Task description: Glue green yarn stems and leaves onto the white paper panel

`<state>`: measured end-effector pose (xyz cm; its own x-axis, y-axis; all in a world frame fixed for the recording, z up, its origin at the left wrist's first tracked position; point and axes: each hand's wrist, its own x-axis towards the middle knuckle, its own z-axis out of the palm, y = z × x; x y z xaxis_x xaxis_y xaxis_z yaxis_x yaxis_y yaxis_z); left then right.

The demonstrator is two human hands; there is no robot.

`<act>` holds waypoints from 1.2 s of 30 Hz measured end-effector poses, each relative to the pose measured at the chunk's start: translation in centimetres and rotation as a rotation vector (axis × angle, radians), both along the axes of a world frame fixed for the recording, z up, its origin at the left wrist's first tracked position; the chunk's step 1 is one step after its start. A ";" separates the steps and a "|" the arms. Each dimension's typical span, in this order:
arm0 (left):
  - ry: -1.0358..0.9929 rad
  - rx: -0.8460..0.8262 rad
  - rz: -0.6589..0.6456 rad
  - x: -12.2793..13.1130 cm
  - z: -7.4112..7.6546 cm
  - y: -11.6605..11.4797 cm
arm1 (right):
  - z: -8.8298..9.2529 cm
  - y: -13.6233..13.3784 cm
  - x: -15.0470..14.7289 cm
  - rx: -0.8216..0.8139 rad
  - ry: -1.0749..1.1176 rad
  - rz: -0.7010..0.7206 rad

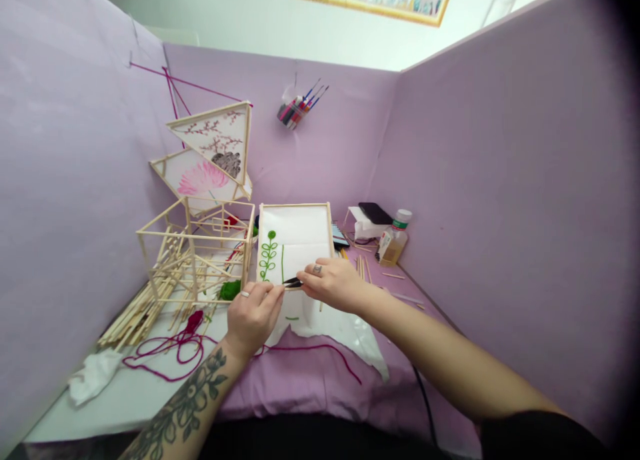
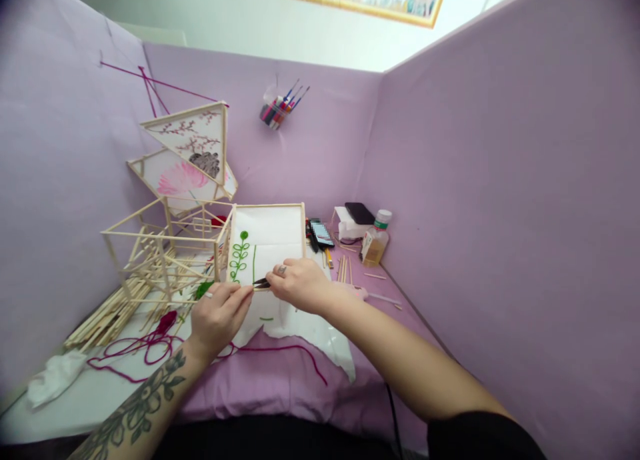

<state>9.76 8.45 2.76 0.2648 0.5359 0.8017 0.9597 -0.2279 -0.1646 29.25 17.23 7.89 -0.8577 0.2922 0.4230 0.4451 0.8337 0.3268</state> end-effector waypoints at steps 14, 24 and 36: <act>0.050 0.115 -0.120 -0.9 -1.2 0.6 | 0.7 0.9 -1.3 0.059 -0.098 0.135; -0.012 0.113 -0.112 -1.3 -1.5 0.1 | 0.6 0.7 0.2 0.127 0.062 0.109; -0.499 -0.094 -0.209 2.2 0.9 -1.5 | -1.4 -2.0 4.3 0.135 0.533 0.004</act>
<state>11.95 6.90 3.61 -0.0272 0.5877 0.8086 0.8486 -0.4139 0.3294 33.57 15.21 6.48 -0.5153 0.2025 0.8327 0.5752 0.8020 0.1609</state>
